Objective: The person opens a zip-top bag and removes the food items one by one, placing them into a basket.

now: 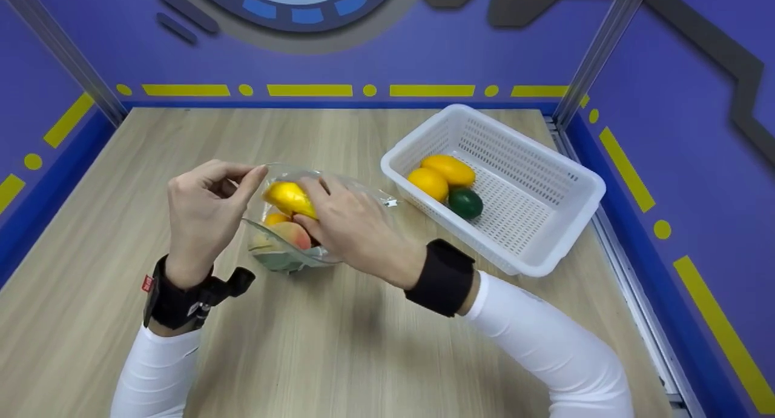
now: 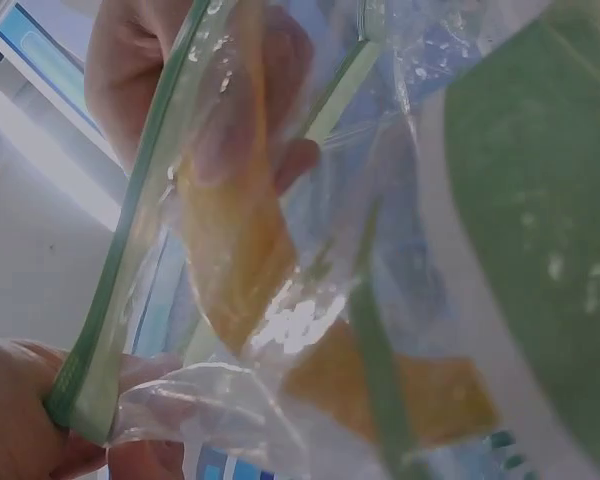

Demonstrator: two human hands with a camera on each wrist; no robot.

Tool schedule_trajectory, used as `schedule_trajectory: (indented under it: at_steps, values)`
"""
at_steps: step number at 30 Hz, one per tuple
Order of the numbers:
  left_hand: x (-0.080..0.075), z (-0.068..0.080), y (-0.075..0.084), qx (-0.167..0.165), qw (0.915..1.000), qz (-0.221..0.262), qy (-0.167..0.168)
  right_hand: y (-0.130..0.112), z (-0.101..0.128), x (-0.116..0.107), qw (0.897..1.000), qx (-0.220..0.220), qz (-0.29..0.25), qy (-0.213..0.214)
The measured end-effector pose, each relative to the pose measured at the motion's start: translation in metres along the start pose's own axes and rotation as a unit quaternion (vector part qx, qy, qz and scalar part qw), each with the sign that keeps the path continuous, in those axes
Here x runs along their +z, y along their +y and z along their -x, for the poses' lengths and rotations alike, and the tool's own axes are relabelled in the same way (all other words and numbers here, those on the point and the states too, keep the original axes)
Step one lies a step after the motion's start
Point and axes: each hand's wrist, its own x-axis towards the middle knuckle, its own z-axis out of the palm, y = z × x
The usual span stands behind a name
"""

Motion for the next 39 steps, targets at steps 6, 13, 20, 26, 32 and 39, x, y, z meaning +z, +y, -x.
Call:
schedule_trajectory:
  at_steps: [6, 13, 20, 26, 32, 39]
  values:
    - [0.001, 0.0, -0.001, 0.0, 1.0, -0.001, 0.0, 0.011, 0.019, -0.028, 0.998, 0.041, -0.034, 0.035]
    - [0.002, 0.0, -0.002, 0.0, 1.0, 0.004, 0.0, 0.031, 0.043, -0.048, 0.992, 0.078, -0.074, 0.063]
    - [0.002, 0.001, -0.004, -0.006, 1.0, 0.002, -0.002, 0.053, 0.067, -0.061, 0.982, 0.129, -0.116, 0.079]
    - [0.002, 0.001, -0.004, -0.006, 1.0, -0.001, -0.001, 0.09, 0.079, -0.074, 0.977, 0.166, -0.092, 0.099]
    - [0.004, 0.0, -0.005, -0.001, 1.0, 0.0, 0.006, 0.143, 0.071, -0.077, 0.962, 0.245, -0.087, 0.08]
    - [0.004, 0.0, -0.005, 0.003, 1.0, 0.0, 0.006, 0.2, 0.059, -0.067, 0.943, 0.327, -0.067, -0.004]
